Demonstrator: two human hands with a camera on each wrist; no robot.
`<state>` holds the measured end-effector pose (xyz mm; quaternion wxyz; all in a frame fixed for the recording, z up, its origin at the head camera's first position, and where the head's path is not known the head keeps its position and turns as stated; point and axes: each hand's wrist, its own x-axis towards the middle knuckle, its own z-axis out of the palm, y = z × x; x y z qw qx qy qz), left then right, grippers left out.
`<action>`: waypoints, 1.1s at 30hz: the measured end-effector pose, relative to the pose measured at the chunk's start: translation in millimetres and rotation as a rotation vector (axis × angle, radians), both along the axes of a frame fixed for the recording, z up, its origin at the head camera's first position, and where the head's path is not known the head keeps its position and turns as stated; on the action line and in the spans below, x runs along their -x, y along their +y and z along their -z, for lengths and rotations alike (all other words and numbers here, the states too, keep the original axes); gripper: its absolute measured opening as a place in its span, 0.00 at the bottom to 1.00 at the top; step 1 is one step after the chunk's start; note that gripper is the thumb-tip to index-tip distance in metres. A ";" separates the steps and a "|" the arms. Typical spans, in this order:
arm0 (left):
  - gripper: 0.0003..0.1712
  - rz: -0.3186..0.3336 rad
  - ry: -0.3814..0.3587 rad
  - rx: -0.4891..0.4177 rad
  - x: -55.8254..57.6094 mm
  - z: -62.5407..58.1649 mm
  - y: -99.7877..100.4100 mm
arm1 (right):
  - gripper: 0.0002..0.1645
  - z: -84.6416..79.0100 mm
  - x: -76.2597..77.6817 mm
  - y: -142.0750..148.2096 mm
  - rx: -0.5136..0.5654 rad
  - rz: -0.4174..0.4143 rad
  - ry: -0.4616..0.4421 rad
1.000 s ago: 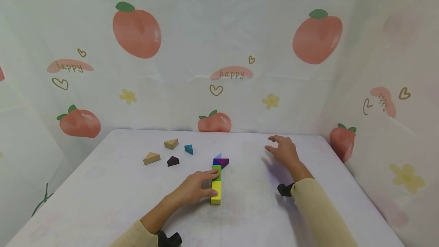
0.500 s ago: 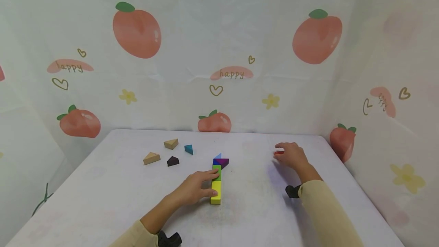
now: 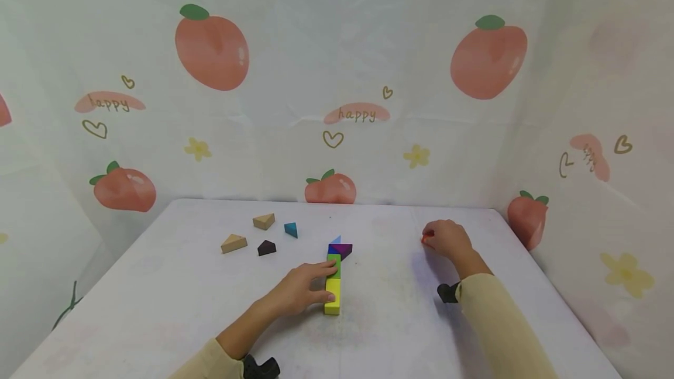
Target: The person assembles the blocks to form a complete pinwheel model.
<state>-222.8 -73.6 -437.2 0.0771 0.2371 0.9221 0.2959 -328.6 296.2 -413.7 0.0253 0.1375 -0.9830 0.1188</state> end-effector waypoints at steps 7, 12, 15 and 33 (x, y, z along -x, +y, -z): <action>0.36 0.009 -0.003 -0.010 -0.2 -0.8 -0.3 | 0.07 -3.7 0.1 -5.1 -0.035 -0.023 0.014; 0.36 0.009 0.002 -0.010 -0.1 -1.1 -0.5 | 0.08 -7.6 2.2 -9.9 -0.042 -0.044 0.021; 0.36 0.008 0.006 -0.005 0.0 -1.1 -0.4 | 0.08 -9.2 4.1 -13.1 -0.041 -0.052 0.033; 0.37 0.005 0.003 0.004 -1.8 -0.3 -0.3 | 0.09 -16.7 22.4 -57.7 0.006 -0.106 0.080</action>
